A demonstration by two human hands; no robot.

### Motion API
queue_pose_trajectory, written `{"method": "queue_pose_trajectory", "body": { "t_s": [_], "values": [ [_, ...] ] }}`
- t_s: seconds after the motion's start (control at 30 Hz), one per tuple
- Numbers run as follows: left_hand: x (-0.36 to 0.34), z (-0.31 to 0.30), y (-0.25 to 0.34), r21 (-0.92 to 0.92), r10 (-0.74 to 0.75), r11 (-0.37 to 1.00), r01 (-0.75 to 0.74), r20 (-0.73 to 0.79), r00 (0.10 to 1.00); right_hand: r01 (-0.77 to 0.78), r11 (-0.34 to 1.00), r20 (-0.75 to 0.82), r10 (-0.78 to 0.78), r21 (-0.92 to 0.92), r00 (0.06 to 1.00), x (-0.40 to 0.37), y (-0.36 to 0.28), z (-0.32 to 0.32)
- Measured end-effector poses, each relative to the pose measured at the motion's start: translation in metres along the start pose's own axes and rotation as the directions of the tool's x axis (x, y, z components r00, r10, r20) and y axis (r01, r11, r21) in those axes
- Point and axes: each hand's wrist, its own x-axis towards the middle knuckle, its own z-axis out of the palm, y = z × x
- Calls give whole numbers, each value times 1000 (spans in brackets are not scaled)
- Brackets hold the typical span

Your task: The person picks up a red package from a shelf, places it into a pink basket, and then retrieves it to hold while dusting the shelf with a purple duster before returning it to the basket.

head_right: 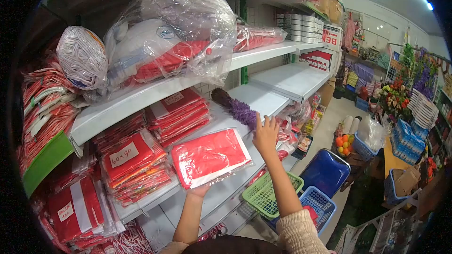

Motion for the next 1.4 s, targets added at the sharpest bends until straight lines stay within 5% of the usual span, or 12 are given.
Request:
{"method": "queue_pose_trajectory", "body": {
  "t_s": [0.07,0.17,0.3,0.4,0.5,0.57,0.7,0.73,1.03,1.17,1.3,1.4],
  "values": [
    [2,2,-1,29,-12,1000,12,16,1000,204,976,-46,-201,78,978,-16,-2,-17],
    [7,-1,-5,29,-36,999,35,22,999,254,835,-58,-259,489,964,-40,-7,-28],
    [6,17,-10,20,-55,998,53,90,994,275,715,-53,-316,643,947,-49,13,-16],
    [10,25,-9,-32,-75,996,78,89,993,258,568,-142,-241,782,960,-48,17,-20],
    [14,19,-6,327,20,936,-132,324,946,135,378,-114,-78,916,990,-49,26,3],
    [11,21,-8,342,148,920,-191,147,978,-118,156,105,88,981,991,-54,29,17],
    [10,38,-7,633,274,721,-280,111,955,-150,126,110,281,981,954,-42,3,-14],
    [12,35,-4,688,284,662,-295,134,949,-101,14,92,296,995,951,-39,4,4],
    [4,39,-8,889,507,335,-312,109,855,-219,208,161,263,953,951,-18,-1,39],
    [-13,50,0,995,534,-94,-14,63,843,-234,409,152,224,882,963,-9,-14,45],
    [-26,73,4,714,609,-633,299,220,762,-209,531,173,118,821,978,0,-34,47],
    [-30,67,12,511,595,-762,398,310,742,6,685,14,-24,728,1000,8,-48,56]
  ]
}}
